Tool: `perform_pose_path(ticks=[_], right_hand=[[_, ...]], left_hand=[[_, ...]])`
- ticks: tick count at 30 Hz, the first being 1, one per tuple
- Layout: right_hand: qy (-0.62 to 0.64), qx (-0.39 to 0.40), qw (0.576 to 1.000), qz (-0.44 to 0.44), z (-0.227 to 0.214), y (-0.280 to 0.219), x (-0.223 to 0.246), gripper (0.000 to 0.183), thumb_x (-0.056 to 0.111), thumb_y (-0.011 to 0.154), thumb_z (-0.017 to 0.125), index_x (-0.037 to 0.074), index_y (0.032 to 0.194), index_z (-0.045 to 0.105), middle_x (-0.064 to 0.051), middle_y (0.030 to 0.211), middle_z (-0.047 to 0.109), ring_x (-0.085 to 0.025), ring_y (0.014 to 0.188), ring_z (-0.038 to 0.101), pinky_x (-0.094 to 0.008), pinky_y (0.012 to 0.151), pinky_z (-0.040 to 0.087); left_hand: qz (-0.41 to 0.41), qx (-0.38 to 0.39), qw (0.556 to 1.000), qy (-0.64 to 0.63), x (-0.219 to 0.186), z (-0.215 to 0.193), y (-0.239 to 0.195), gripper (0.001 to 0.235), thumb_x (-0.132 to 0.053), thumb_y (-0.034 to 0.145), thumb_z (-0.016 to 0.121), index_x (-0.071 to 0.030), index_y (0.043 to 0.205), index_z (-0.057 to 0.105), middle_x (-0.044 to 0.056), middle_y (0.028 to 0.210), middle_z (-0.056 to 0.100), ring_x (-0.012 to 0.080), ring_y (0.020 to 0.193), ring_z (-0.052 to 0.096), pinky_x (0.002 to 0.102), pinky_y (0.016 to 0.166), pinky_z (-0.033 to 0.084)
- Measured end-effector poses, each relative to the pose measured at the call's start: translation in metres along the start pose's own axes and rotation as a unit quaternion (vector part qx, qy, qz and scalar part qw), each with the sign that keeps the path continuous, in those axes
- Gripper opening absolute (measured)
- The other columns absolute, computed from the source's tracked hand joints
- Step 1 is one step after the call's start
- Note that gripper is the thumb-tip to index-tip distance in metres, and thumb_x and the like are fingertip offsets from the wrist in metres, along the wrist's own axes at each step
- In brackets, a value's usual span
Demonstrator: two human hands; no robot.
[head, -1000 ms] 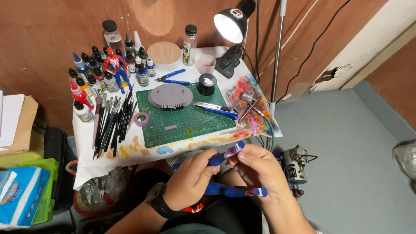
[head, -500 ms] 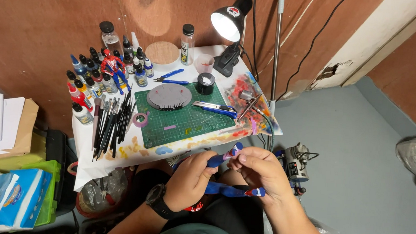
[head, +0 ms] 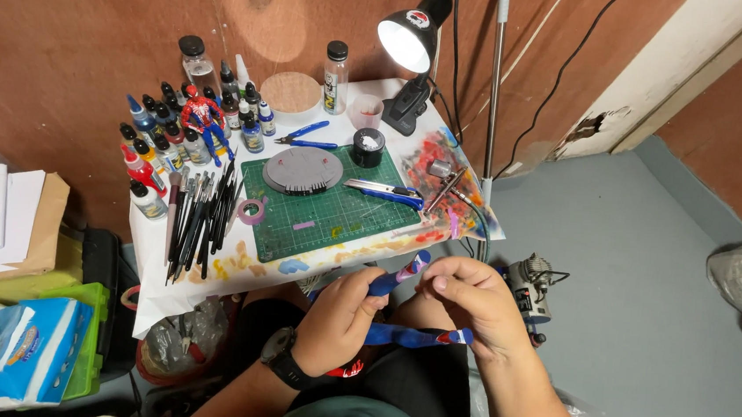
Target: Airbrushing and detailing a Spider-Man action figure at a workbench.
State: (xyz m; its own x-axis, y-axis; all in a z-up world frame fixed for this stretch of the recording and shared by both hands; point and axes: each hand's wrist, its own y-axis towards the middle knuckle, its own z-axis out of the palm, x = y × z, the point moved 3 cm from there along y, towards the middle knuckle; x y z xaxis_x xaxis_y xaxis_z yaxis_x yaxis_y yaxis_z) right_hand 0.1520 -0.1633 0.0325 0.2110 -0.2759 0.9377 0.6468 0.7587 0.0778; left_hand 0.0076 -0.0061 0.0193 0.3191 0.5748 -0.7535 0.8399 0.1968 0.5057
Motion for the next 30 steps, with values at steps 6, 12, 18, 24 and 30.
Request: perform_pose_path(ticks=[6,12,18,24,30], right_hand=[[0.048,0.017,0.997,-0.05,0.004,0.005,-0.007,0.008,0.001,0.088,0.071,-0.001,0.095,0.073,-0.018,0.083,0.07,-0.028,0.078,0.067,-0.039,0.079,0.055],[0.029,-0.044,0.989,-0.137,0.024,0.001,-0.019,0.008,-0.004,0.09,0.067,-0.004,0.097,0.069,-0.023,0.087,0.07,-0.032,0.075,0.071,-0.042,0.051,0.066],[0.13,-0.063,0.978,-0.149,0.045,-0.002,-0.021,0.008,-0.009,0.088,0.066,-0.008,0.096,0.064,-0.029,0.079,0.062,-0.035,0.06,0.068,-0.045,0.049,0.064],[0.123,-0.102,0.975,-0.154,0.054,-0.006,-0.021,0.009,-0.002,0.09,0.067,-0.006,0.098,0.068,-0.028,0.08,0.061,-0.034,0.053,0.063,-0.04,0.04,0.056],[0.024,-0.128,0.952,-0.277,0.011,0.025,-0.039,0.015,0.003,0.097,0.063,-0.005,0.109,0.068,-0.015,0.083,0.065,-0.025,0.078,0.065,-0.034,0.078,0.053]], left_hand=[[-0.068,0.018,0.987,-0.141,-0.015,-0.003,0.006,0.024,-0.02,0.104,0.038,-0.008,0.101,0.059,0.004,0.09,0.063,0.0186,0.081,0.063,0.033,0.08,0.054],[-0.087,0.039,0.953,-0.289,-0.003,0.006,0.008,0.04,-0.036,0.108,0.039,-0.002,0.119,0.057,0.003,0.093,0.062,0.0158,0.081,0.063,0.032,0.084,0.054],[-0.096,0.041,0.931,-0.35,-0.002,0.008,0.009,0.044,-0.044,0.107,0.041,-0.004,0.115,0.056,0.004,0.09,0.061,0.0147,0.08,0.058,0.03,0.08,0.052],[-0.075,0.038,0.939,-0.335,-0.006,0.008,0.009,0.034,-0.037,0.109,0.04,-0.007,0.106,0.056,0.003,0.089,0.061,0.0138,0.081,0.057,0.03,0.083,0.051],[-0.073,-0.03,0.916,-0.394,0.019,-0.002,-0.003,0.053,-0.051,0.101,0.054,-0.001,0.118,0.061,0.003,0.096,0.064,0.0133,0.09,0.06,0.026,0.083,0.048]])
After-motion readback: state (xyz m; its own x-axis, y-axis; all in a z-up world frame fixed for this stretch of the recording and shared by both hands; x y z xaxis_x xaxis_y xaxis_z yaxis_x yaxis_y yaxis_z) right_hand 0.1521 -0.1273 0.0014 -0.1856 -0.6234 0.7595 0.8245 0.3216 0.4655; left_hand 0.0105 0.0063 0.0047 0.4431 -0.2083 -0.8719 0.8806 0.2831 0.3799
